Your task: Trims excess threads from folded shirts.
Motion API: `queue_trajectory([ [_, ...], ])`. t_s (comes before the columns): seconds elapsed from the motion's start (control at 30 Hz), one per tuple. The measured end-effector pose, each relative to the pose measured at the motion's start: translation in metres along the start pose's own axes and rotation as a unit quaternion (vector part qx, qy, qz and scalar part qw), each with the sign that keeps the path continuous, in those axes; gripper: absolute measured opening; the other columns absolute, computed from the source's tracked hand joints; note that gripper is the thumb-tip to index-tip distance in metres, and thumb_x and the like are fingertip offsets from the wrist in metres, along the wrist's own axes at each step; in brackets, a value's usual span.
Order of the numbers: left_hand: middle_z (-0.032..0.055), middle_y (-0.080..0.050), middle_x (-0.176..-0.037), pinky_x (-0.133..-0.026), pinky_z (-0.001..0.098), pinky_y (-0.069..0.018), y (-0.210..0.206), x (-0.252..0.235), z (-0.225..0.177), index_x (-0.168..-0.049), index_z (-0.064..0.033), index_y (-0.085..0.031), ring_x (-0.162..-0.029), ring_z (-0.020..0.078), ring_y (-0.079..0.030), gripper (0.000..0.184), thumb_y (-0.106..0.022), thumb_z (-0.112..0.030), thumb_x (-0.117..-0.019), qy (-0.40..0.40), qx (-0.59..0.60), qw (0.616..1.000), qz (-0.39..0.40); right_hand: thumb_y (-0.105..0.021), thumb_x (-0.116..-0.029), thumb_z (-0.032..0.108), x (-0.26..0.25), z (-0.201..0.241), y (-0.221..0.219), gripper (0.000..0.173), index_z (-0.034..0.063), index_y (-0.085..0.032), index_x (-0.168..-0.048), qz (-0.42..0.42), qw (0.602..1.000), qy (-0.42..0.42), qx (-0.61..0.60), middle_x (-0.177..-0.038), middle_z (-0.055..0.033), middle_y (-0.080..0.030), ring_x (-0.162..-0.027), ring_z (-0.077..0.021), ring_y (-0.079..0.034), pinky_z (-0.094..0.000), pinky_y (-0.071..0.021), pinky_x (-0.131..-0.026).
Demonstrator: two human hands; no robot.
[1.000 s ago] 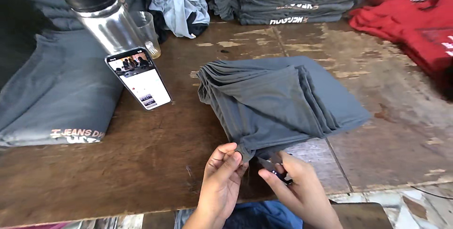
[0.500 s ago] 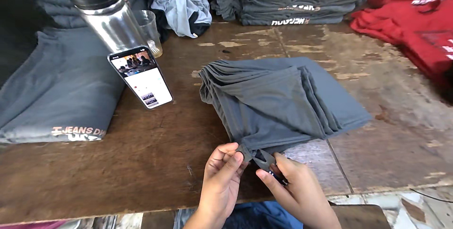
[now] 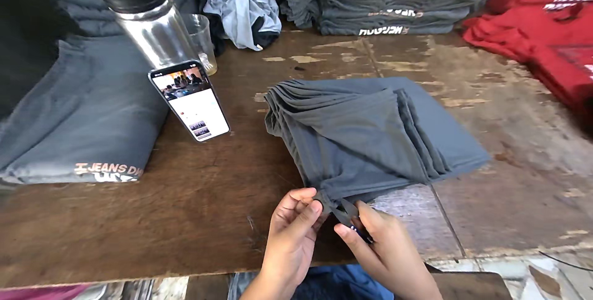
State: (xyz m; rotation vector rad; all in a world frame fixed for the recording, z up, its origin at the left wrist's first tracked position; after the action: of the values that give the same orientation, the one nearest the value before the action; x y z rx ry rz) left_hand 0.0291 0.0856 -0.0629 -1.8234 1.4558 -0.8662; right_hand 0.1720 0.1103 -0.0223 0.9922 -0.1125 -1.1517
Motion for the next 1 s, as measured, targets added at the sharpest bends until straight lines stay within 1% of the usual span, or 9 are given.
queue_trajectory([
  [0.07,0.0081,-0.074,-0.095,-0.086,0.0323,-0.0604,-0.0013,0.0002,-0.0014,-0.108,-0.0041,-0.071,-0.087,0.014,-0.073,0.016,-0.07,-0.003,-0.0924,-0.008,-0.009,1.0,0.003,-0.044,-0.1064,0.05,-0.0024,0.0051,0.0035,0.056,0.0034,-0.061,-0.081,0.019,1.0,-0.011,0.007,-0.057,-0.0046,-0.051,-0.05,-0.0132,-0.051,-0.0302,-0.041,-0.046],
  [0.1,0.0076,-0.074,-0.095,-0.086,0.0321,-0.0603,-0.0018,0.0001,-0.0021,-0.108,-0.004,-0.071,-0.087,0.0137,-0.073,0.016,-0.069,-0.002,-0.0926,-0.015,-0.016,1.0,0.007,-0.043,-0.1066,0.05,-0.0022,0.0052,0.0032,0.055,0.0049,-0.062,-0.081,0.012,1.0,-0.004,0.017,-0.057,-0.0037,-0.051,-0.049,-0.0125,-0.051,-0.0298,-0.0408,-0.045],
  [0.13,0.0074,-0.074,-0.095,-0.087,0.0318,-0.0602,-0.0019,0.0001,-0.0031,-0.109,-0.0037,-0.071,-0.088,0.0131,-0.072,0.016,-0.069,-0.003,-0.0931,-0.024,-0.025,0.999,0.011,-0.04,-0.1073,0.052,-0.0009,0.0031,0.0009,0.053,0.0092,-0.059,-0.081,-0.001,1.0,0.008,0.028,-0.056,0.0007,-0.047,-0.049,-0.0084,-0.048,-0.0262,-0.038,-0.045],
  [0.2,0.0062,-0.073,-0.096,-0.087,0.031,-0.0599,-0.0019,0.0005,-0.0057,-0.109,-0.0043,-0.071,-0.089,0.0118,-0.072,0.016,-0.069,-0.003,-0.0937,-0.043,-0.047,0.998,0.018,-0.039,-0.1075,0.052,0.0004,0.0015,-0.0006,0.052,0.0113,-0.058,-0.082,-0.016,0.999,0.022,0.029,-0.056,0.0034,-0.044,-0.048,-0.0057,-0.045,-0.024,-0.0354,-0.044],
  [0.37,0.0053,-0.074,-0.095,-0.087,0.0302,-0.0597,-0.0007,0.0008,-0.0067,-0.109,-0.0048,-0.072,-0.088,0.0109,-0.072,0.016,-0.07,-0.002,-0.0929,-0.046,-0.056,0.997,0.015,-0.038,-0.1079,0.051,0.0007,0.0025,0.0016,0.052,0.011,-0.057,-0.081,-0.021,0.998,0.027,0.043,-0.056,0.0025,-0.044,-0.049,-0.0065,-0.045,-0.0243,-0.0355,-0.045],
  [0.5,0.0036,-0.073,-0.094,-0.085,0.0283,-0.0594,-0.0014,0.0007,-0.0078,-0.108,-0.0064,-0.072,-0.087,0.0092,-0.071,0.016,-0.07,-0.003,-0.0926,-0.051,-0.064,0.996,0.017,-0.035,-0.109,0.049,0.0003,0.004,0.0023,0.054,0.0102,-0.057,-0.079,-0.021,0.998,0.031,0.055,-0.055,0.0003,-0.044,-0.048,-0.0103,-0.046,-0.0274,-0.0354,-0.044],
  [0.67,0.007,-0.074,-0.093,-0.083,0.0292,-0.0603,0.0005,0.0005,-0.0037,-0.108,-0.0047,-0.072,-0.083,0.0119,-0.072,0.015,-0.069,-0.004,-0.0934,-0.007,-0.021,1.0,-0.003,-0.041,-0.1072,0.052,0.0042,-0.0005,0.0041,0.051,0.0112,-0.057,-0.08,-0.023,0.998,0.029,0.043,-0.057,0.0024,-0.044,-0.049,-0.0074,-0.044,-0.0248,-0.0357,-0.046],
  [0.77,0.0092,-0.074,-0.092,-0.082,0.0303,-0.061,0.0022,0.0006,-0.0006,-0.107,-0.0046,-0.074,-0.082,0.0136,-0.073,0.015,-0.072,-0.005,-0.0922,0.016,0.01,1.0,-0.017,-0.045,-0.1052,0.053,0.0051,-0.0001,0.0046,0.05,0.0118,-0.055,-0.078,-0.027,0.997,0.032,0.065,-0.057,0.0018,-0.044,-0.049,-0.009,-0.044,-0.0257,-0.035,-0.045],
  [1.0,0.0104,-0.075,-0.093,-0.084,0.0317,-0.061,0.0026,0.0005,-0.0006,-0.107,-0.0039,-0.074,-0.085,0.015,-0.074,0.016,-0.073,-0.006,-0.0909,0.007,0.003,1.0,-0.019,-0.044,-0.1053,0.052,0.0028,0.0052,0.0023,0.05,0.0122,-0.055,-0.077,-0.052,0.994,0.034,0.094,-0.057,0.0014,-0.045,-0.051,-0.01,-0.046,-0.0262,-0.0362,-0.048],
])
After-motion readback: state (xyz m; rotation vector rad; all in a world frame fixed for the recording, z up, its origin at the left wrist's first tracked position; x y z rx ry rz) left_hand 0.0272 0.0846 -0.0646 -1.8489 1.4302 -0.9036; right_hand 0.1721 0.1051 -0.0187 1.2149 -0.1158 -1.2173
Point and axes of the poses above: each hand's wrist, its own x-axis away from the middle knuckle, its own y-axis out of the back of the hand, z = x × y, the point moved 8 cm from there along -x, towards the middle knuckle
